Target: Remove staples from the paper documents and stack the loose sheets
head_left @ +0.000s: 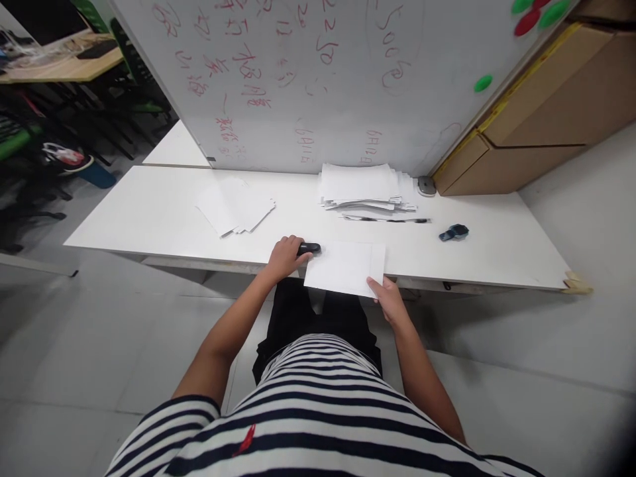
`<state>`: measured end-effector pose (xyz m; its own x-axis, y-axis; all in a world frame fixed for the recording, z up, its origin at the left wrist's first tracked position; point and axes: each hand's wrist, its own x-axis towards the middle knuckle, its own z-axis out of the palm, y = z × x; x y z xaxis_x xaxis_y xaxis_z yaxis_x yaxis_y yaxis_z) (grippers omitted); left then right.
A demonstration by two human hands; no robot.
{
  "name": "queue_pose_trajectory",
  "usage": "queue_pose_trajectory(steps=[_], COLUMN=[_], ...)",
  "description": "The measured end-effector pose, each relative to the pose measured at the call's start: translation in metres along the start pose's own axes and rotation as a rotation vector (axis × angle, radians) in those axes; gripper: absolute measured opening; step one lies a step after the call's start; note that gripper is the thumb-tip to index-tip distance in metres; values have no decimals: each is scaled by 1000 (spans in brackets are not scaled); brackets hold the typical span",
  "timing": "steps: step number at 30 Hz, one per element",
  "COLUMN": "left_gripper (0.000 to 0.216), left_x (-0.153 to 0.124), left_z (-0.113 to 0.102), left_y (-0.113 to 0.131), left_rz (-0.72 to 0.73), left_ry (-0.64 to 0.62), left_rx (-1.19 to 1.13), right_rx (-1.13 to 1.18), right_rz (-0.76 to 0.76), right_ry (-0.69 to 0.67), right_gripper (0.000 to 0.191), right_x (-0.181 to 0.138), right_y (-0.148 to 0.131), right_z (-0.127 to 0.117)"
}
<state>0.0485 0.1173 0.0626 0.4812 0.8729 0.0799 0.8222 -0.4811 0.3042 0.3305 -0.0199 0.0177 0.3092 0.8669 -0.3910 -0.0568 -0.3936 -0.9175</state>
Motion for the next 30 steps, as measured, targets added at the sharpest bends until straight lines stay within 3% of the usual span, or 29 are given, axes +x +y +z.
queue_pose_trajectory(steps=[4, 9, 13, 18, 26, 30], left_gripper=[49, 58, 56, 58, 47, 46], left_x=[13, 50, 70, 71, 72, 76], left_z=[-20, -17, 5, 15, 23, 24], left_y=[1, 15, 29, 31, 36, 34], left_rz=[-11, -107, -202, -262, -144, -172], left_ry=[-138, 20, 4, -12, -27, -35], left_rx=[-137, -327, -192, -42, 88, -20], right_rx=[-7, -67, -161, -154, -76, -63], right_rz=[6, -22, -56, -97, -166, -186], right_ry=[-3, 11, 23, 55, 91, 111], right_gripper=[49, 50, 53, 53, 51, 53], right_x=[2, 9, 13, 13, 11, 10], right_y=[0, -3, -6, -5, 0, 0], right_z=[-1, -4, -7, -5, 2, 4])
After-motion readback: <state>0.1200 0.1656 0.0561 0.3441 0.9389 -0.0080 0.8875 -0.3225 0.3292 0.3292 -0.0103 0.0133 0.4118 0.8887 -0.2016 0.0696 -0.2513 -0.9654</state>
